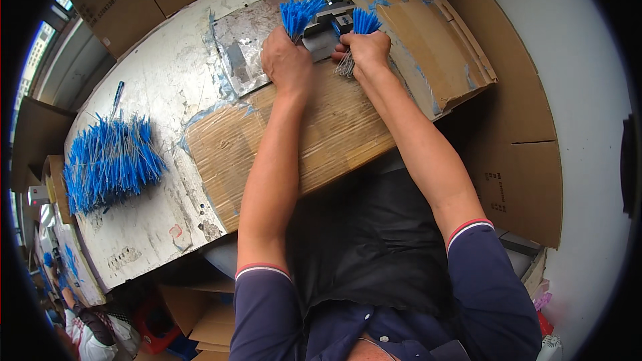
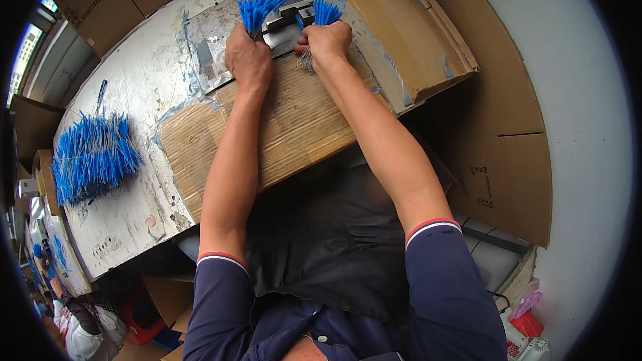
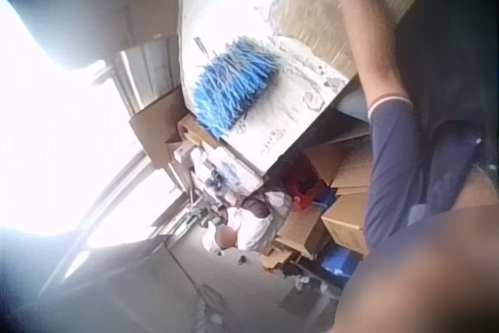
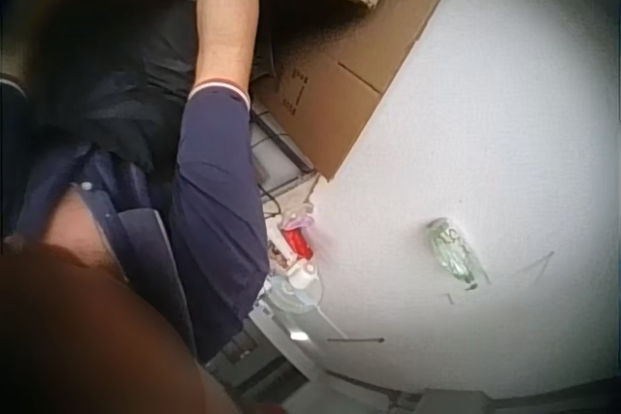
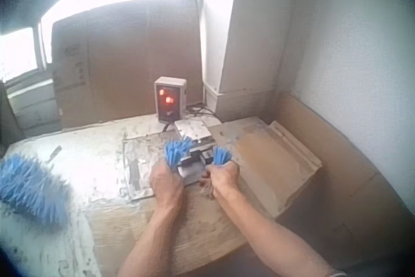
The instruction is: Using a workbench machine to trim and organize blue brush-like hygiene product components.
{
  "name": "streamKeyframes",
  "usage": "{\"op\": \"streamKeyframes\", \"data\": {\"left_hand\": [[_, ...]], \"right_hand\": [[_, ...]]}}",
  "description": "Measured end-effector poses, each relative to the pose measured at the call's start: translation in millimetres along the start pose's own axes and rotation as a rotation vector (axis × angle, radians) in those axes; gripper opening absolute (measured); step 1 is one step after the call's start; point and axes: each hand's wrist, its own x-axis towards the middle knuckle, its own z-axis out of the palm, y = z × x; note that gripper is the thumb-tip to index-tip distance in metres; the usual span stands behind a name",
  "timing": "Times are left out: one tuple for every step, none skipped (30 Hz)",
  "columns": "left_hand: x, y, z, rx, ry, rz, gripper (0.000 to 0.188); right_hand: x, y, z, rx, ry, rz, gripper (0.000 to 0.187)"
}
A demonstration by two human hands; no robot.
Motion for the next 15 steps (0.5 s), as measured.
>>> {"op": "streamKeyframes", "data": {"left_hand": [[1, -2, 1, 0.001, 0.000, -0.001, 0.014], [2, -4, 2, -0.018, 0.016, 0.041, 0.011], [2, -6, 2, -0.038, 0.031, 0.084, 0.011], [1, -6, 2, -0.039, 0.033, 0.085, 0.011], [0, -5, 2, -0.038, -0.003, 0.072, 0.012], [-1, -4, 2, -0.036, -0.039, 0.058, 0.012], [-2, -3, 2, -0.036, -0.036, 0.059, 0.012], [-3, -2, 2, -0.038, -0.079, 0.030, 0.012], [-3, -2, 3, -0.041, -0.122, 0.001, 0.011], [-3, -2, 2, -0.039, -0.120, 0.001, 0.011], [-2, -2, 1, -0.019, -0.144, 0.016, 0.011], [-2, -2, 1, 0.001, -0.168, 0.031, 0.011], [-2, 1, 0, 0.001, -0.168, 0.031, 0.011], [-2, 4, -1, -0.005, -0.171, 0.036, 0.011], [-2, 6, -2, -0.012, -0.173, 0.042, 0.016]], "right_hand": [[-1, -1, 1, -0.001, -0.001, 0.001, 0.011], [-2, -3, 1, 0.021, 0.003, 0.011, 0.011], [-3, -4, 2, 0.042, 0.007, 0.020, 0.011], [-2, -4, 1, 0.042, 0.006, 0.019, 0.011], [0, -3, -1, 0.086, -0.012, 0.038, 0.010], [1, -3, -4, 0.130, -0.032, 0.058, 0.010], [2, -1, -7, 0.131, -0.034, 0.057, 0.010], [3, 0, -10, 0.209, -0.084, 0.076, 0.009], [4, 1, -14, 0.287, -0.134, 0.095, 0.008], [3, 2, -16, 0.288, -0.137, 0.095, 0.008], [1, 4, -19, 0.262, -0.169, 0.049, 0.007], [1, 5, -21, 0.237, -0.201, 0.004, 0.008], [2, 6, -23, 0.237, -0.201, 0.004, 0.008], [2, 7, -25, 0.240, -0.209, -0.026, 0.008], [4, 9, -27, 0.244, -0.216, -0.057, 0.009]]}}
